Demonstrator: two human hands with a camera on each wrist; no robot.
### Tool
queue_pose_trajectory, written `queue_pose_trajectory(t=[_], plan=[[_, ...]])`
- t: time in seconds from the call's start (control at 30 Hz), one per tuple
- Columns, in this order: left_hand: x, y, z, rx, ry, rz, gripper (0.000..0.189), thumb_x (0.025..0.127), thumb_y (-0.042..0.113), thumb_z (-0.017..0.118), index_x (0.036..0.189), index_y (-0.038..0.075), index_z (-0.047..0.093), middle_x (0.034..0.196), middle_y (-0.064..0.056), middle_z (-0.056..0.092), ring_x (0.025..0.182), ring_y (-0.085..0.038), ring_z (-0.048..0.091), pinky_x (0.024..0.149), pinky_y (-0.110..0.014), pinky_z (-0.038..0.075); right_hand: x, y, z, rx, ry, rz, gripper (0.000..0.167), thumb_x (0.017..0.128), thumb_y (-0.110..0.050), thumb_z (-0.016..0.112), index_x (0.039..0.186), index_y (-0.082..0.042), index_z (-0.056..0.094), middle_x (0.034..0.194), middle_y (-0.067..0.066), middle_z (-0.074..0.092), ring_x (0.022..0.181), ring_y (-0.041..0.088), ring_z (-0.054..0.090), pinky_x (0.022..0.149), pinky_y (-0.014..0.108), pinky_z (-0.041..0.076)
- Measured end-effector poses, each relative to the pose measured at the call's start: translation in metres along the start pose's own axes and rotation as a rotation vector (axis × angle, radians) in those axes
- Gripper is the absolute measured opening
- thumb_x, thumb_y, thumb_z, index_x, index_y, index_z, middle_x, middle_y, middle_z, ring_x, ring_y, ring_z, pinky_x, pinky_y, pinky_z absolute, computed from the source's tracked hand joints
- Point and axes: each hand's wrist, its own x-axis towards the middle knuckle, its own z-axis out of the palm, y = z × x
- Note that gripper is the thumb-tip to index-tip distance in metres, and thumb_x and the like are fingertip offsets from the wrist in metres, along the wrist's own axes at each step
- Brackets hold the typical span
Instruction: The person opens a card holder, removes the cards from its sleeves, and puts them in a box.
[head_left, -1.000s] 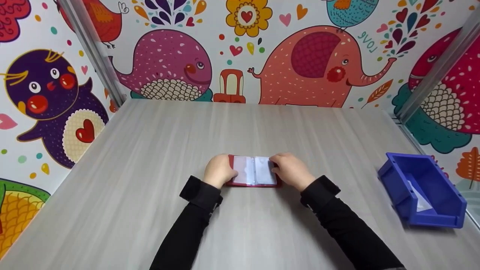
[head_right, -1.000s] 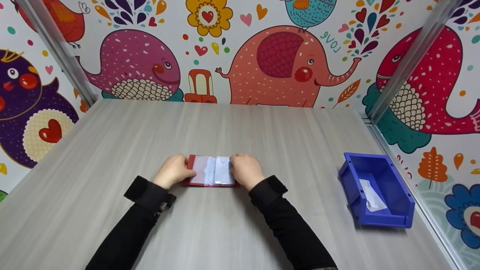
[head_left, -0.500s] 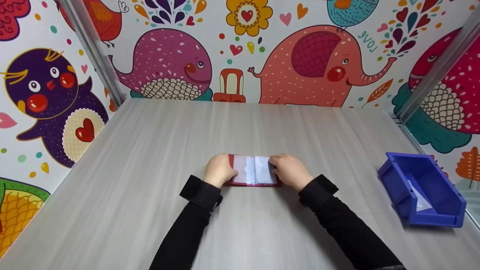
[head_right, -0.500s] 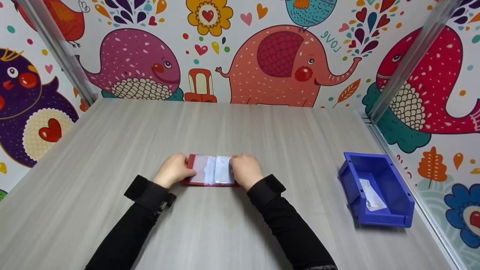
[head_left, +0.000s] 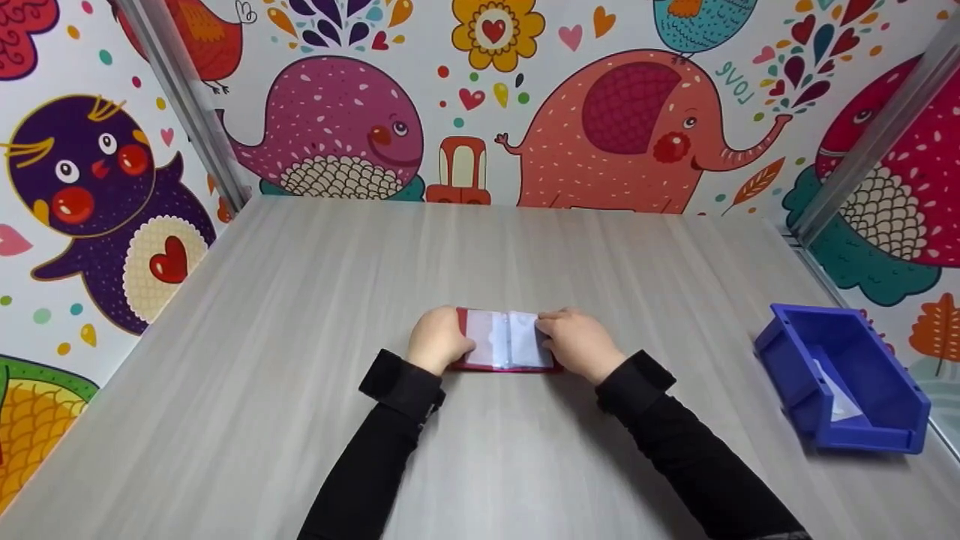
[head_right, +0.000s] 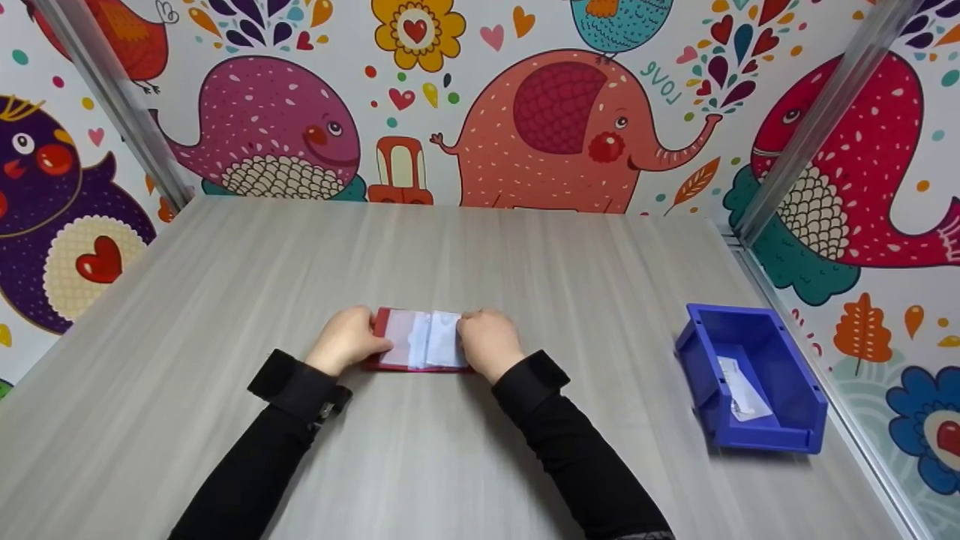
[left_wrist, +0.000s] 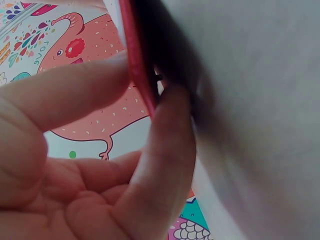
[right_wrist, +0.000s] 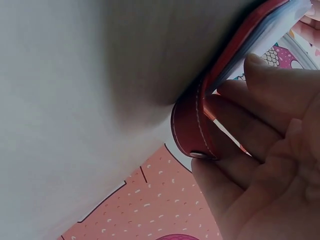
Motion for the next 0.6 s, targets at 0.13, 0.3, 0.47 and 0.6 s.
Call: queue_pose_trajectory(t=[0.13, 0.3, 0.47, 0.6], plan=[[0.0005, 0.0001, -0.0002, 0.003, -0.008, -0.004, 0.022, 0.070, 0.008, 0.077, 0.084, -0.004, 0.066, 0.086, -0.015, 0.068, 0.081, -0.032, 0.063, 0.079, -0.042, 0.052, -0.0016, -0.0011, -0.0001, -0.012, 0.012, -0.027, 0.025, 0.085, 0.001, 0.072, 0.110, 0.002, 0.071, 0.117, 0.020, 0.068, 0.105, 0.037, 0.063, 0.091, 0.048, 0.050], [0.0011, 0.0004, -0.0002, 0.012, -0.015, -0.005, 0.023, 0.071, 0.009, 0.077, 0.085, -0.005, 0.066, 0.086, -0.015, 0.068, 0.082, -0.032, 0.063, 0.080, -0.043, 0.052, -0.0031, -0.0019, -0.0007, -0.030, 0.041, -0.076, 0.020, 0.082, 0.001, 0.074, 0.102, 0.002, 0.071, 0.114, 0.019, 0.069, 0.102, 0.037, 0.064, 0.091, 0.048, 0.049], [0.0014, -0.0005, 0.0005, 0.017, -0.003, 0.011, 0.022, 0.069, 0.008, 0.077, 0.083, -0.004, 0.065, 0.085, -0.015, 0.068, 0.081, -0.033, 0.064, 0.079, -0.043, 0.052, -0.0017, -0.0022, 0.0005, -0.039, 0.036, -0.100, 0.021, 0.080, 0.000, 0.075, 0.101, 0.002, 0.071, 0.112, 0.018, 0.070, 0.104, 0.035, 0.065, 0.092, 0.049, 0.048], [0.0012, -0.0008, 0.0007, 0.013, 0.002, 0.016, 0.023, 0.069, 0.007, 0.077, 0.085, -0.005, 0.066, 0.086, -0.016, 0.069, 0.081, -0.033, 0.064, 0.079, -0.043, 0.052, -0.0005, -0.0046, 0.0003, -0.010, 0.000, -0.085, 0.024, 0.081, 0.000, 0.075, 0.104, 0.003, 0.071, 0.116, 0.019, 0.069, 0.109, 0.034, 0.064, 0.098, 0.055, 0.044]])
